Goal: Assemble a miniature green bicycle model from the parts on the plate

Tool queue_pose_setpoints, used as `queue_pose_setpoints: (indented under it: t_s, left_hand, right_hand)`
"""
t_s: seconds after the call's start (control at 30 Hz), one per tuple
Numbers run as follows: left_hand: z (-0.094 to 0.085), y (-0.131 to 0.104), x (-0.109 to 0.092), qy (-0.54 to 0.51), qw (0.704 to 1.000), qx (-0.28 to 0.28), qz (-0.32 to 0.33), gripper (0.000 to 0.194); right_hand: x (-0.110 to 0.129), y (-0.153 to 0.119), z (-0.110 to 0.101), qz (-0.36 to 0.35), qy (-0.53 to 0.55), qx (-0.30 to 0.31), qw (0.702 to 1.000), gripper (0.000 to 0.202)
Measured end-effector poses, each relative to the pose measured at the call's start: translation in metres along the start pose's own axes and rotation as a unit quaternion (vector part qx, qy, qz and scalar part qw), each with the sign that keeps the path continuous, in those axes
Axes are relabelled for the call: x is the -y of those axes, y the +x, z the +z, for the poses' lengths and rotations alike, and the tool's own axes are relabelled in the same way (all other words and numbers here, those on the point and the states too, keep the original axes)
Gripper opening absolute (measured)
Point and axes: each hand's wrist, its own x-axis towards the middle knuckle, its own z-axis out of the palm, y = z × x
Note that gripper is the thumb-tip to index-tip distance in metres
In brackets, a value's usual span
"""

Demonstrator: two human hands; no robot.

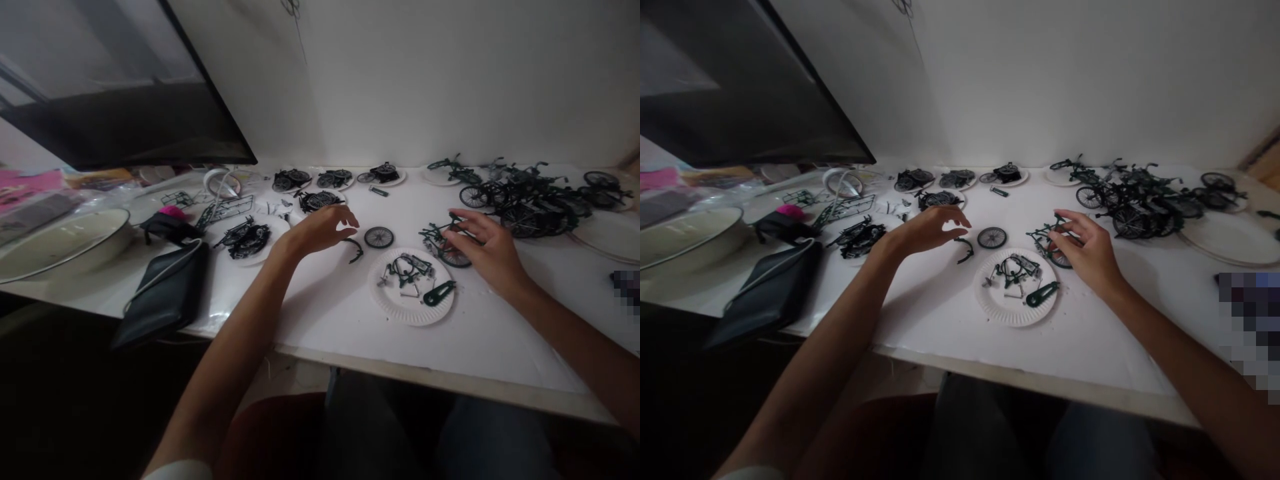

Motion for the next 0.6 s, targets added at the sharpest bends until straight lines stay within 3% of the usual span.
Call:
queue_pose_setpoints:
  t_s: [0.13, 0.23, 0.37, 0.6]
  left_hand:
    - [-0.002, 0.000, -0.010, 0.009, 1.000, 0.018, 0.000, 0.020]
    - [-0.012, -0.003, -0.014, 0.005, 0.996, 0.068, -0.063, 0.024]
    - [-0.023, -0.009, -0.018, -0.018, 0.985, 0.113, -0.132, 0.046]
    - [-0.013, -0.010, -0.018, -0.009, 0.982, 0.163, -0.100, 0.058]
  right_hand:
    - [0.002, 0.000, 0.001, 0.008, -0.004, 0.000, 1.000, 0.044]
    - [0.001, 0.000, 0.000, 0.006, -0.010, -0.006, 1.000, 0.044]
    - [-0.003, 0.001, -0.001, -0.004, -0.018, -0.005, 1.000, 0.043]
    - [-0.002, 0.001, 0.000, -0.006, -0.030, -0.002, 1.000, 0.040]
